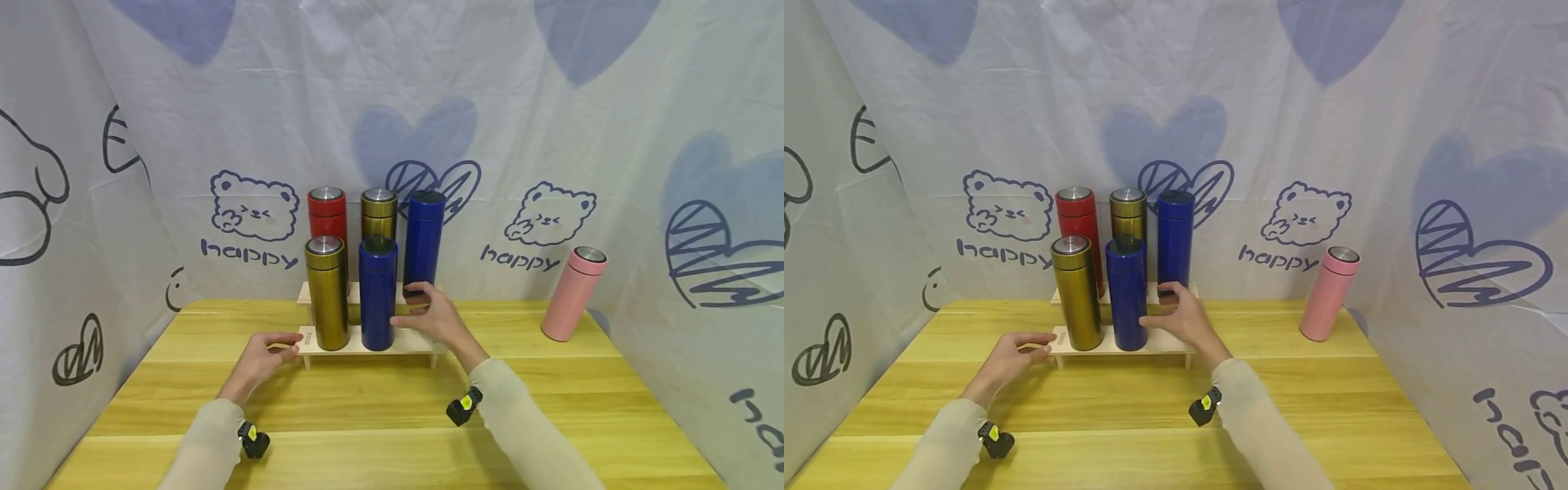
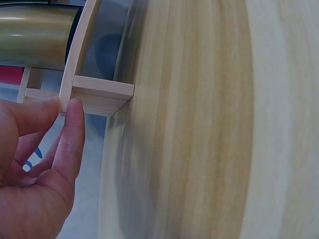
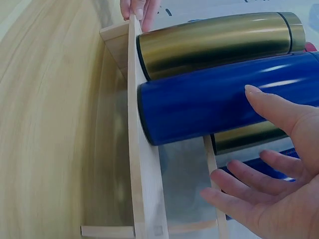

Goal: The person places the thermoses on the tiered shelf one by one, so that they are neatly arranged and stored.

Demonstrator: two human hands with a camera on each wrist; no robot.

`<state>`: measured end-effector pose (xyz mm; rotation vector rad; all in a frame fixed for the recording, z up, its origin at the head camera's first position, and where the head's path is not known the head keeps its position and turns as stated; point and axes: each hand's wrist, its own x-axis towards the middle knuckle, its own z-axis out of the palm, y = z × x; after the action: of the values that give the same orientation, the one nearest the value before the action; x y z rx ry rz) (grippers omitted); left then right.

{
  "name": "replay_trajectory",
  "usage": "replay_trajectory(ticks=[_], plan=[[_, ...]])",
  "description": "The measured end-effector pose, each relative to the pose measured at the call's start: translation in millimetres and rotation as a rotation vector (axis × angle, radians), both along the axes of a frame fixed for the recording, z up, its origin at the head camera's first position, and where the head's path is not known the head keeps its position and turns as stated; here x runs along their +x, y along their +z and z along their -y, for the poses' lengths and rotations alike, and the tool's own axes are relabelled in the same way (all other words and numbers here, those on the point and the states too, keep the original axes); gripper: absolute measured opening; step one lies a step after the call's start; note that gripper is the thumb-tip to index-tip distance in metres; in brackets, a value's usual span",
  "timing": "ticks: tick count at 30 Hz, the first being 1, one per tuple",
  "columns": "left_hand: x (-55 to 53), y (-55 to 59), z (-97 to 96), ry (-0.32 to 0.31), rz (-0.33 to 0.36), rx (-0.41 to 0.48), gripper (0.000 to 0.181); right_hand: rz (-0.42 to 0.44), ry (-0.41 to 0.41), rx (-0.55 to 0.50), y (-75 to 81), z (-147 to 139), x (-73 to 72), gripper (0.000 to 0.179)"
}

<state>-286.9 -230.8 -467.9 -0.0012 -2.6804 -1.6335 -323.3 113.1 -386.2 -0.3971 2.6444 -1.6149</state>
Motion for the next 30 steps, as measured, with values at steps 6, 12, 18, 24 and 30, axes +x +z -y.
replay_trajectory(ticks=[6, 12, 18, 24, 30], plan=[[0.1, 0.2, 0.4, 0.002, -0.001, 0.002, 0.033, -0.008, -0.015, 0.005, 4.0, -12, 1.9, 0.073], [0.6, 1.0, 0.2, 0.005, 0.006, 0.005, 0.033, -0.005, -0.026, -0.016, 5.7, -36, 0.4, 0.073], [0.2, 2.3, -0.5, 0.007, 0.008, 0.004, 0.033, -0.027, -0.078, 0.033, 6.4, -67, -0.4, 0.070], [-0.5, 3.4, -1.1, 0.015, 0.012, -0.003, 0.033, -0.026, -0.145, 0.094, 4.0, -101, 0.5, 0.070], [0.1, 1.6, -0.4, 0.015, 0.016, 0.002, 0.033, -0.012, -0.193, 0.144, -0.8, -134, 2.5, 0.075]])
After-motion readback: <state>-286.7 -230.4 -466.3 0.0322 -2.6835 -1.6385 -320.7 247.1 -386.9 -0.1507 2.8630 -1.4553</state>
